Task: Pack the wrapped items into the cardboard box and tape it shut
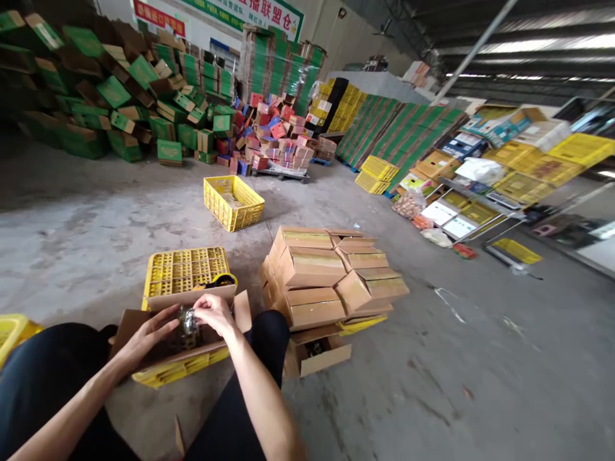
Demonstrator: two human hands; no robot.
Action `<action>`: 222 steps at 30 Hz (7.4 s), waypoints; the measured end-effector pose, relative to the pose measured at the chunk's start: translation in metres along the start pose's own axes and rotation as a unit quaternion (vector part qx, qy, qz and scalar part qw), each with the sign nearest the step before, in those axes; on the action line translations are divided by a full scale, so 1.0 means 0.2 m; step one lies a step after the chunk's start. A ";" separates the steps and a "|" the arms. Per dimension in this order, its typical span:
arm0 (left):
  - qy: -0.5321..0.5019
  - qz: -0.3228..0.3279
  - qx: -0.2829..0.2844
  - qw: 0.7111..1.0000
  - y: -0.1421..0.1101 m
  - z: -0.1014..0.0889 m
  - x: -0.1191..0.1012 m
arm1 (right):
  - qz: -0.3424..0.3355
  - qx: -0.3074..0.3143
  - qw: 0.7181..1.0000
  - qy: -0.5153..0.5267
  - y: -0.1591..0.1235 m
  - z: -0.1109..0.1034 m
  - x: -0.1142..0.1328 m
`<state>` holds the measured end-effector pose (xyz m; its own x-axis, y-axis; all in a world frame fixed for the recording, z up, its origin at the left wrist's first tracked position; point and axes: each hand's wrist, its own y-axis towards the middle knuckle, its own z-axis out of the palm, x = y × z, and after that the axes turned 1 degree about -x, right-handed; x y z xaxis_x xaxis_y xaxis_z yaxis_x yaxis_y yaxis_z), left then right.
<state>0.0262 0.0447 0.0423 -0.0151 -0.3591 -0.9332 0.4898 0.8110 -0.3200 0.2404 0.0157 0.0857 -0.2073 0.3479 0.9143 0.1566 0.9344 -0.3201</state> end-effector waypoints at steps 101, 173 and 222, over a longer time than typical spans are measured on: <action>-0.174 0.031 -0.027 0.984 0.08 0.05 -0.06 | -0.033 0.015 0.986 0.163 0.01 -0.02 -0.12; -0.179 0.081 -0.013 0.981 0.08 0.05 -0.07 | -0.049 0.021 0.980 0.192 0.00 -0.02 -0.11; -0.275 0.058 -0.007 0.960 0.09 0.05 -0.04 | -0.021 0.018 0.964 0.263 0.01 -0.02 -0.10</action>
<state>0.0442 0.0571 0.0462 0.5033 -0.4516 -0.7367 0.4478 0.8655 -0.2246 0.2485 0.0094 0.0675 0.3078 0.2314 0.9229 0.1233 0.9521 -0.2799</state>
